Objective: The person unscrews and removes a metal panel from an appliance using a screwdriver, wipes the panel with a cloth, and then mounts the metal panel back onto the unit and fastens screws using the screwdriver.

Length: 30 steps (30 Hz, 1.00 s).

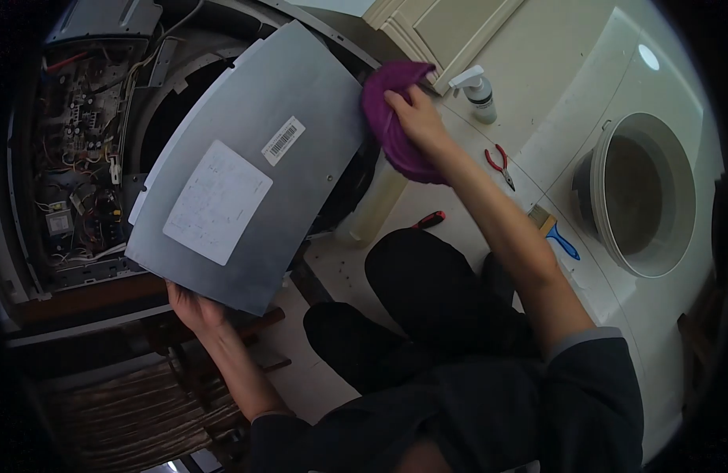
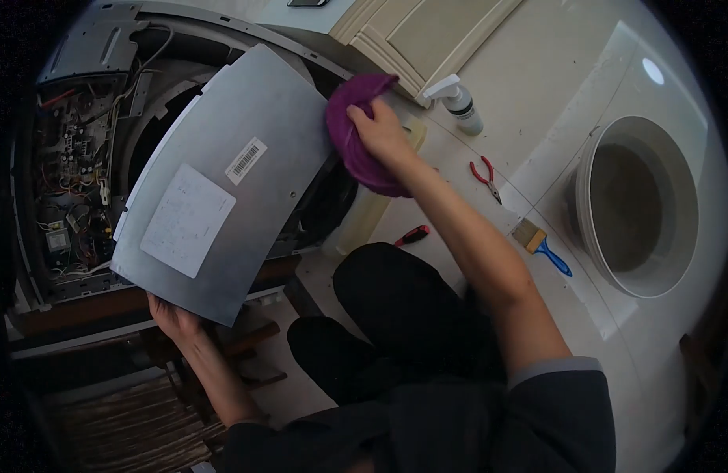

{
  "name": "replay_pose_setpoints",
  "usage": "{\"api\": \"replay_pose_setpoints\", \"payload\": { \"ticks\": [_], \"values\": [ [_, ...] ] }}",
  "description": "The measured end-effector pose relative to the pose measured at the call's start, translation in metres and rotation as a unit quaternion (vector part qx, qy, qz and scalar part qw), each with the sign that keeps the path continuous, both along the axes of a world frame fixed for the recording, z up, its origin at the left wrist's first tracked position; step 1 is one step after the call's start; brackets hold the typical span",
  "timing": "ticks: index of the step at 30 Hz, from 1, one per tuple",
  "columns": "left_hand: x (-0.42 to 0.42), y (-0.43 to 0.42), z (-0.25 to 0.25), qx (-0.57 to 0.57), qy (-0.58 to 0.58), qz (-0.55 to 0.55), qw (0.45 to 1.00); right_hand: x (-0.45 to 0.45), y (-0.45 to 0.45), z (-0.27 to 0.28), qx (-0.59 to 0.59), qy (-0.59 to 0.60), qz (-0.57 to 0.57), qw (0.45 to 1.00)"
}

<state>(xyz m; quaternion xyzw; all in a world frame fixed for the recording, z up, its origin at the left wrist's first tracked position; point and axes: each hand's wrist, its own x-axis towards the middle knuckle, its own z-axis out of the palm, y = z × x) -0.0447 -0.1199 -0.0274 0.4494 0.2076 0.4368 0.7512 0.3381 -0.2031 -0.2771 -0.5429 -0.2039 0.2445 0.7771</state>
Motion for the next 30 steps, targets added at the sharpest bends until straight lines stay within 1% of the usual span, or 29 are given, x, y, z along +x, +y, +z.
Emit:
{"api": "replay_pose_setpoints", "payload": {
  "ticks": [1, 2, 3, 4, 5, 6, 7, 8, 9, 10, 11, 12, 13, 15, 16, 17, 18, 19, 20, 21, 22, 23, 24, 25, 26, 27, 28, 30],
  "values": [
    [0.005, 0.0, -0.005, -0.002, -0.001, -0.002, 1.0, -0.017, -0.002, 0.004, -0.005, 0.063, -0.065, 0.996],
    [0.007, 0.001, -0.009, -0.004, -0.009, -0.044, 0.999, -0.02, 0.002, -0.004, -0.007, 0.063, -0.066, 0.996],
    [0.008, 0.0, -0.012, -0.006, -0.015, -0.085, 0.996, -0.027, 0.007, -0.013, 0.0, 0.176, -0.082, 0.981],
    [0.009, -0.003, -0.015, -0.008, -0.013, -0.083, 0.996, -0.034, 0.011, -0.023, 0.006, 0.286, -0.096, 0.953],
    [0.012, -0.005, -0.018, 0.017, -0.01, -0.109, 0.994, -0.04, 0.011, -0.027, 0.004, 0.285, -0.096, 0.954],
    [0.014, -0.006, -0.022, 0.042, -0.008, -0.134, 0.99, -0.049, 0.008, -0.028, -0.022, 0.284, -0.068, 0.956],
    [0.016, -0.01, -0.025, 0.043, -0.012, -0.133, 0.99, -0.058, 0.004, -0.029, -0.047, 0.281, -0.039, 0.958],
    [0.016, -0.015, -0.027, 0.045, 0.023, -0.054, 0.997, -0.066, -0.002, -0.032, -0.032, 0.259, 0.045, 0.964],
    [0.014, -0.019, -0.029, 0.047, 0.056, 0.029, 0.997, -0.073, -0.012, -0.035, -0.018, 0.233, 0.134, 0.963],
    [0.008, -0.015, -0.034, 0.052, 0.045, 0.04, 0.997, -0.076, -0.03, -0.023, -0.006, 0.103, 0.181, 0.978],
    [-0.001, -0.007, -0.041, 0.068, 0.066, 0.076, 0.993, -0.075, -0.046, -0.012, 0.01, -0.03, 0.226, 0.974],
    [-0.008, -0.002, -0.045, 0.084, 0.086, 0.111, 0.987, -0.072, -0.053, -0.019, -0.01, -0.064, 0.212, 0.975],
    [-0.009, -0.005, -0.046, 0.089, 0.073, 0.123, 0.986, -0.065, -0.058, -0.031, -0.029, -0.098, 0.197, 0.975],
    [-0.003, -0.017, -0.047, 0.117, 0.083, 0.061, 0.988, -0.037, -0.071, -0.058, -0.187, -0.213, 0.129, 0.95],
    [-0.001, -0.021, -0.047, 0.123, 0.069, 0.073, 0.987, -0.03, -0.077, -0.077, -0.332, -0.326, 0.177, 0.867],
    [0.0, -0.027, -0.047, 0.122, 0.07, 0.077, 0.987, -0.027, -0.079, -0.09, -0.464, -0.427, 0.212, 0.747],
    [-0.001, -0.031, -0.046, 0.12, 0.072, 0.082, 0.987, -0.022, -0.078, -0.077, -0.455, -0.443, 0.212, 0.743],
    [-0.005, -0.033, -0.046, 0.126, 0.064, 0.095, 0.985, -0.017, -0.079, -0.064, -0.422, -0.431, 0.157, 0.782],
    [-0.008, -0.035, -0.047, 0.111, 0.062, 0.084, 0.988, -0.011, -0.079, -0.045, -0.383, -0.418, 0.102, 0.818],
    [-0.01, -0.037, -0.047, 0.1, 0.057, 0.077, 0.99, -0.006, -0.073, -0.028, -0.366, -0.438, 0.105, 0.814],
    [-0.013, -0.037, -0.048, 0.118, 0.041, 0.103, 0.987, -0.002, -0.061, -0.009, -0.222, -0.367, 0.085, 0.899],
    [-0.019, -0.035, -0.05, 0.1, 0.034, 0.079, 0.991, -0.003, -0.044, 0.008, -0.064, -0.279, 0.079, 0.955],
    [-0.027, -0.033, -0.05, 0.088, 0.025, 0.057, 0.994, 0.0, -0.031, 0.018, 0.025, -0.223, 0.131, 0.966],
    [-0.03, -0.033, -0.048, 0.118, 0.008, 0.091, 0.989, 0.005, -0.019, 0.028, 0.108, -0.163, 0.189, 0.962],
    [-0.03, -0.031, -0.049, 0.106, -0.002, 0.097, 0.99, 0.002, -0.01, 0.04, 0.143, -0.129, 0.201, 0.96],
    [-0.034, -0.028, -0.049, 0.086, -0.011, 0.096, 0.992, 0.0, -0.003, 0.05, 0.168, -0.091, 0.21, 0.959],
    [-0.042, -0.026, -0.048, 0.096, -0.02, 0.106, 0.99, 0.001, 0.003, 0.058, 0.177, -0.101, 0.22, 0.954],
    [-0.049, -0.024, -0.046, 0.095, -0.077, 0.086, 0.989, 0.006, 0.007, 0.073, 0.14, -0.065, 0.24, 0.958]
  ]
}}
